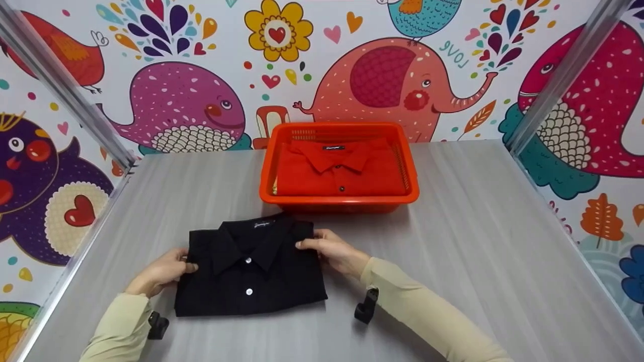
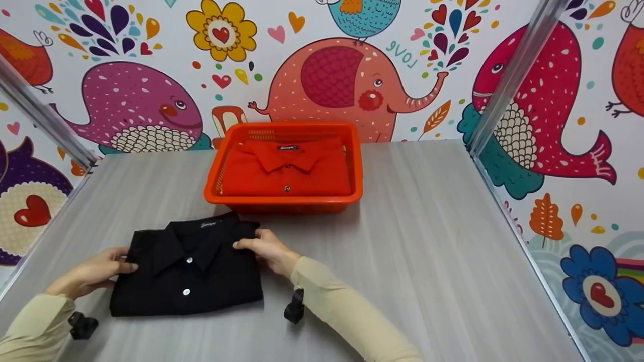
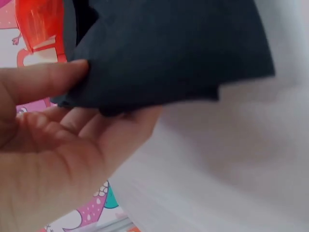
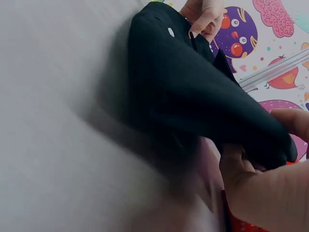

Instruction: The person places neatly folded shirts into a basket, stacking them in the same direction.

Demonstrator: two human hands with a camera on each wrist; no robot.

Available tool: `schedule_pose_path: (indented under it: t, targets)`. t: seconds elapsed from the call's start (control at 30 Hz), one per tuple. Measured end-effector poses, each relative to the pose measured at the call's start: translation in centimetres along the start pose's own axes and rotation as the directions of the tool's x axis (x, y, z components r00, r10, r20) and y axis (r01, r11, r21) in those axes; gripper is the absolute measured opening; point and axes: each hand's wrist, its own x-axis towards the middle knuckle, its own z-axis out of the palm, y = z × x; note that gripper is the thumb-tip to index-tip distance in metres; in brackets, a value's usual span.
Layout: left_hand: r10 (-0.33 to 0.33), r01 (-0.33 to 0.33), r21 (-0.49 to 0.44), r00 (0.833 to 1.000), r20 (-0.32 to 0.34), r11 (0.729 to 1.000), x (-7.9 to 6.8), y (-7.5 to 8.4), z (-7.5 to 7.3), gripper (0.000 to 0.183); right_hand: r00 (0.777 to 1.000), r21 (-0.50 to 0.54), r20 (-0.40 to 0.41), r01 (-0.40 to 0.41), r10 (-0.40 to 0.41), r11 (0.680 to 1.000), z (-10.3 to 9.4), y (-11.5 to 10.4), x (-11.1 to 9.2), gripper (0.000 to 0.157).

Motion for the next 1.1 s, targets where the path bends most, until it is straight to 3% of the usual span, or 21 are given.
schedule_pose_path:
  t: [0.2, 0.4, 0.53, 0.8, 0.97, 1.1]
  targets:
    - [0.044, -0.036, -0.095, 0.996, 0.082, 0.995, -0.3, 0.2, 0.5, 0.051, 0.998, -0.081, -0.003, 0.066, -0.066, 0.995, -1.1, 0.2, -1.3, 0.059]
    - [0.093, -0.055, -0.219, 0.981, 0.169, 0.974, -0.4, 0.5, 1.0, 0.030, 0.985, -0.188, 0.024, 0.171, -0.170, 0.967, -2.5, 0.2, -2.8, 0.068]
    - [0.096, -0.057, -0.228, 0.982, 0.164, 0.972, -0.2, 1.1, 1.6, 0.027, 0.969, -0.227, 0.065, 0.249, -0.240, 0.942, -3.5, -0.2, -3.7, 0.069]
    - [0.142, -0.105, -0.230, 0.978, 0.151, 0.968, 0.3, 2.7, 3.3, 0.039, 0.922, -0.369, 0.126, 0.385, -0.365, 0.846, -6.5, -0.9, -5.7, 0.070]
    - [0.180, -0.150, -0.241, 0.978, 0.109, 0.959, 0.7, 4.2, 4.6, 0.040, 0.890, -0.428, 0.100, 0.442, -0.445, 0.788, -8.2, -1.6, -6.6, 0.070]
    - [0.216, -0.194, -0.234, 0.974, 0.073, 0.953, 1.5, 5.1, 5.5, 0.039, 0.870, -0.419, 0.076, 0.471, -0.487, 0.776, -9.4, -2.2, -7.0, 0.070]
